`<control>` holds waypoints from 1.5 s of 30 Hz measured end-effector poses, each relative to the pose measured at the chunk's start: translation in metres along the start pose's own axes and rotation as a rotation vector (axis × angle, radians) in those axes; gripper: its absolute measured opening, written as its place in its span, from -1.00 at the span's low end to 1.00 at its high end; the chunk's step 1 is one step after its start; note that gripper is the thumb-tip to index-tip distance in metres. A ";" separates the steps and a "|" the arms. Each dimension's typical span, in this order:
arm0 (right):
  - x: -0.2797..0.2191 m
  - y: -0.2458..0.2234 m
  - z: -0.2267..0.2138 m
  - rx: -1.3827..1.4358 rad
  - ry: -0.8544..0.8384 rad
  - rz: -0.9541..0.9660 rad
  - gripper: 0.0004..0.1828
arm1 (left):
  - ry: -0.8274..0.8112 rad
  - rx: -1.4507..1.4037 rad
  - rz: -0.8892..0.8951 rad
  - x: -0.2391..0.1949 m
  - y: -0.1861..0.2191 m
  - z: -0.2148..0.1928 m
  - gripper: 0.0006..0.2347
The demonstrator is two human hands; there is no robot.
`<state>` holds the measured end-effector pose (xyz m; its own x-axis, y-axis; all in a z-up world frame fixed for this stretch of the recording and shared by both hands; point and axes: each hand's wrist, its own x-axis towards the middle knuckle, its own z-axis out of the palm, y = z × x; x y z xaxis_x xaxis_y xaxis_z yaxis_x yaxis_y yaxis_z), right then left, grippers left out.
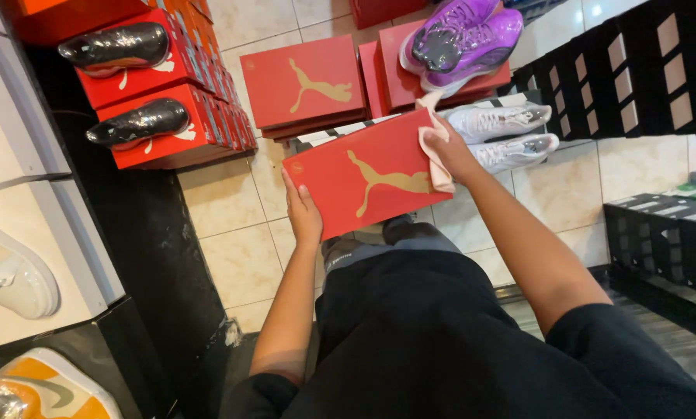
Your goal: Cleaning shoes with a cloth and organizing shoe boxes in a warehouse
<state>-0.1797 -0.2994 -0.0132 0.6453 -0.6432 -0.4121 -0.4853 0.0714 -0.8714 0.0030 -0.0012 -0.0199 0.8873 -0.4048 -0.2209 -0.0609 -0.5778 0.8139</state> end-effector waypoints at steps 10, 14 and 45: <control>-0.145 -0.054 0.142 0.534 0.772 0.111 -0.20 | 0.073 -0.034 0.150 0.000 -0.026 0.009 -0.50; -0.125 -0.016 0.246 0.870 0.803 0.080 -0.43 | 0.063 -0.038 0.205 0.010 -0.040 0.010 -0.48; -0.073 -0.070 0.055 -0.430 0.293 0.067 0.53 | -0.319 -0.644 -0.457 -0.052 -0.047 -0.046 -0.50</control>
<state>-0.1607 -0.2153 0.0635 0.4421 -0.8389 -0.3175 -0.7580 -0.1602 -0.6322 -0.0190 0.0792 -0.0218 0.5843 -0.4658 -0.6645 0.6299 -0.2558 0.7333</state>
